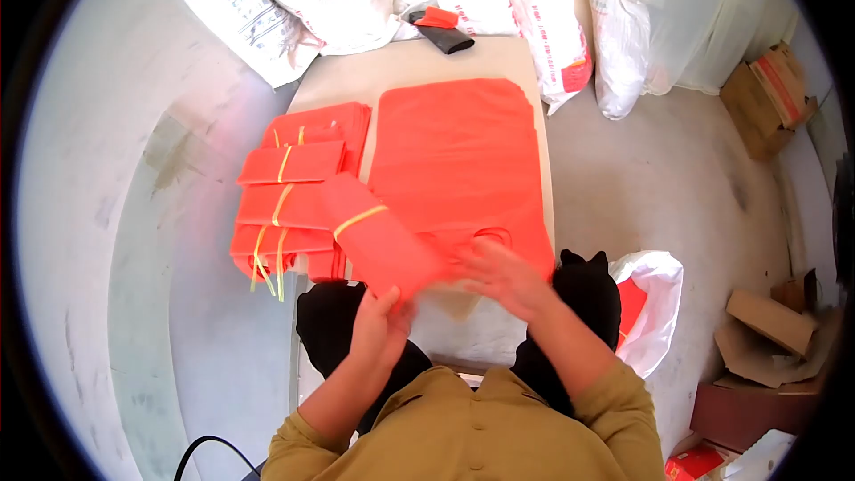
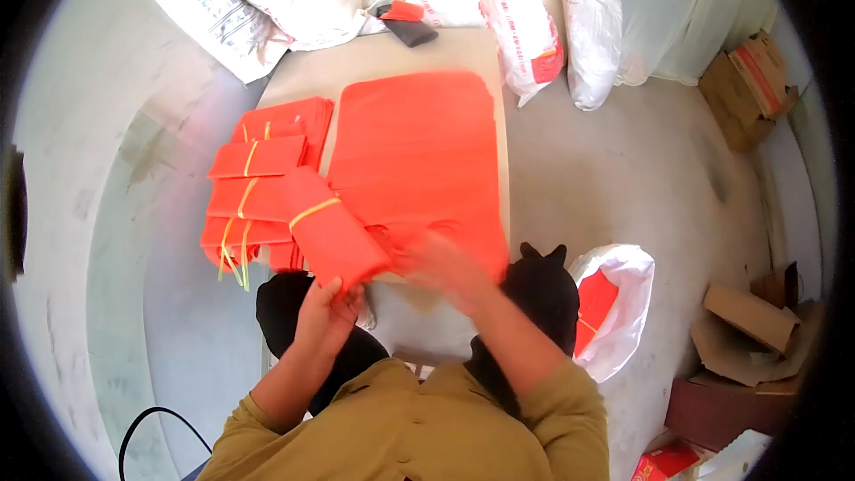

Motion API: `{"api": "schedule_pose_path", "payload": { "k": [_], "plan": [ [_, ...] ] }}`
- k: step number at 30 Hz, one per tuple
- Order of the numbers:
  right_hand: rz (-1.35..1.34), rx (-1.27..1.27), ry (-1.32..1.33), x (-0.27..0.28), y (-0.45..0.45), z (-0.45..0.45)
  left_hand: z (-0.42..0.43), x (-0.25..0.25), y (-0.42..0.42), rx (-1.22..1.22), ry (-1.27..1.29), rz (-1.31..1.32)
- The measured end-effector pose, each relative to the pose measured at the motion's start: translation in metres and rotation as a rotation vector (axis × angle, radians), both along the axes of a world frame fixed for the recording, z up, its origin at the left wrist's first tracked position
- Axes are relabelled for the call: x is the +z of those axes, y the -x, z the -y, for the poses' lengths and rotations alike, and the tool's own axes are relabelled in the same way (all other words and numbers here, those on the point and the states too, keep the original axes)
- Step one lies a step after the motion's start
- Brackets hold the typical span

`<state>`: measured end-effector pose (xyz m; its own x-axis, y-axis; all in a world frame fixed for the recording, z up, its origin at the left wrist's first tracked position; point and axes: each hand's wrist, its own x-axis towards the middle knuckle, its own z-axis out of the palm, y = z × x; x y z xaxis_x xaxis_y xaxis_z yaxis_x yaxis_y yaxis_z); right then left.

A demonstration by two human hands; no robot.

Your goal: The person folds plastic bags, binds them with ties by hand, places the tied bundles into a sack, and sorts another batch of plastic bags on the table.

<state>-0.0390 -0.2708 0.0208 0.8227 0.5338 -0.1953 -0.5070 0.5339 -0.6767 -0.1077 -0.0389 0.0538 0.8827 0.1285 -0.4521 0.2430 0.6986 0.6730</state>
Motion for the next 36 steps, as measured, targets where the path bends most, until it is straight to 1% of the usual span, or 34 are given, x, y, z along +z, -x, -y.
{"api": "schedule_pose_path", "payload": {
  "k": [2, 5, 8, 11, 14, 16, 17, 18, 20, 21, 22, 24, 28, 30, 31, 33, 35, 36],
  "plan": [
    [-0.185, 0.194, -0.044, -0.020, -0.012, -0.041, 0.008, 0.000, 0.023, -0.095, -0.022, -0.023],
    [-0.174, 0.300, -0.145, -0.054, -0.017, -0.068, 0.018, -0.001, 0.050, -0.243, -0.072, -0.094],
    [-0.181, 0.328, -0.127, -0.050, -0.007, -0.063, 0.023, -0.012, 0.063, -0.346, -0.134, -0.099],
    [-0.072, 0.221, -0.169, -0.039, -0.002, -0.050, 0.040, 0.000, 0.062, -0.385, -0.210, -0.070],
    [0.040, 0.083, 0.058, -0.001, -0.002, -0.011, 0.051, -0.004, 0.057, -0.537, -0.407, 0.088],
    [0.077, -0.050, 0.275, 0.048, 0.012, 0.036, 0.051, -0.006, 0.049, -0.768, -0.310, 0.170],
    [0.089, -0.119, 0.384, 0.061, 0.021, 0.059, 0.058, -0.005, 0.045, -0.886, -0.260, 0.212],
    [0.084, -0.202, 0.310, 0.060, 0.032, 0.084, 0.074, 0.001, 0.042, -0.909, -0.087, 0.275],
    [0.100, -0.346, 0.147, 0.056, 0.059, 0.135, 0.086, -0.006, 0.026, -1.164, -0.118, 0.304],
    [0.049, -0.426, 0.233, 0.028, 0.075, 0.162, 0.093, -0.008, 0.018, -1.281, -0.140, 0.319],
    [0.043, -0.483, 0.204, 0.041, 0.095, 0.183, 0.108, -0.003, 0.017, -1.314, -0.225, 0.303],
    [0.032, -0.628, 0.272, 0.008, 0.133, 0.227, 0.132, -0.005, 0.015, -1.368, -0.189, 0.290],
    [-0.174, -0.779, 0.199, -0.058, 0.195, 0.284, 0.172, -0.008, 0.004, -1.530, -0.059, 0.261],
    [-0.249, -0.871, 0.194, -0.104, 0.212, 0.299, 0.194, -0.013, 0.003, -1.569, -0.076, 0.257],
    [-0.314, -0.871, 0.210, -0.123, 0.217, 0.306, 0.203, -0.016, 0.002, -1.587, -0.086, 0.257],
    [-0.441, -0.861, 0.240, -0.159, 0.219, 0.319, 0.213, -0.022, -0.002, -1.594, -0.088, 0.148],
    [-0.441, -0.841, 0.268, -0.204, 0.215, 0.338, 0.217, -0.027, -0.003, -1.588, -0.087, 0.068],
    [-0.440, -0.829, 0.282, -0.217, 0.210, 0.346, 0.216, -0.030, -0.003, -1.580, -0.083, 0.045]
  ]
}}
